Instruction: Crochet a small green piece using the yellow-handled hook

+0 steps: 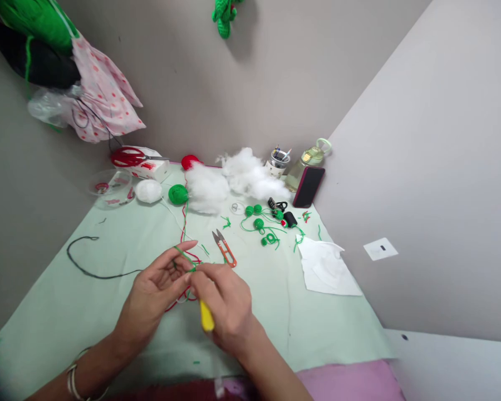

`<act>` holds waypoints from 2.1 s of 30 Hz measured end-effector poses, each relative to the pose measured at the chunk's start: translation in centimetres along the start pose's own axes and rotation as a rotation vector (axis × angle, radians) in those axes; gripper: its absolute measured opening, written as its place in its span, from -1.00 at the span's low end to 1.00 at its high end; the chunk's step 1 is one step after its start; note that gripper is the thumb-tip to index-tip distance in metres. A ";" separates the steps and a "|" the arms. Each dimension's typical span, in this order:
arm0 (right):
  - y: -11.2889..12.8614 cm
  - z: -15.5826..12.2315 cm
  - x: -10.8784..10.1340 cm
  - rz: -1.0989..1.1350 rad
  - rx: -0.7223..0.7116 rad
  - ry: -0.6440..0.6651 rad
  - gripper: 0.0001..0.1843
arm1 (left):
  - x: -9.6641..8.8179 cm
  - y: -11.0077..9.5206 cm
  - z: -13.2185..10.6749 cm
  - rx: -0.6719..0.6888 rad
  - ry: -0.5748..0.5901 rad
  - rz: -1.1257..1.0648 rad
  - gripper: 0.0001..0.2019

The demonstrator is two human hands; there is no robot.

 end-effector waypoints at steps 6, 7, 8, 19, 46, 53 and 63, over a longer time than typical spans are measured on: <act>-1.7 -0.5 -1.0 0.168 0.154 -0.164 -0.61 | 1.3 1.5 0.5 -0.274 0.200 -0.333 -0.52; -2.3 -0.4 -1.5 0.262 0.214 -0.239 -0.65 | 1.0 1.4 0.7 -0.265 0.184 -0.329 -0.54; -2.9 -0.3 -1.7 0.355 0.273 -0.298 -0.68 | 0.8 1.2 0.8 -0.242 0.173 -0.310 -0.55; -2.6 -0.3 0.2 0.200 0.197 -0.154 -0.57 | 1.4 1.2 0.7 -0.157 0.144 -0.213 -0.52; -6.4 -0.8 1.4 0.892 0.602 -0.231 -0.85 | 2.2 0.4 0.0 -0.150 0.250 -0.183 -0.37; -7.0 -1.4 1.0 0.907 0.622 -0.320 -0.75 | 2.9 0.4 -0.1 -0.170 0.328 -0.261 -0.37; -7.6 -1.7 1.0 1.083 0.778 -0.388 -0.72 | 1.8 0.6 -0.1 -0.152 0.309 -0.267 -0.54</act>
Point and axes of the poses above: each hand's wrist, its own z-axis towards the middle knuckle, its own x-axis out of the palm, y = z × x, the point moved 9 cm from there along z, towards the middle knuckle, and after that the axes turned 14 degrees about z, right-handed, at the moved point
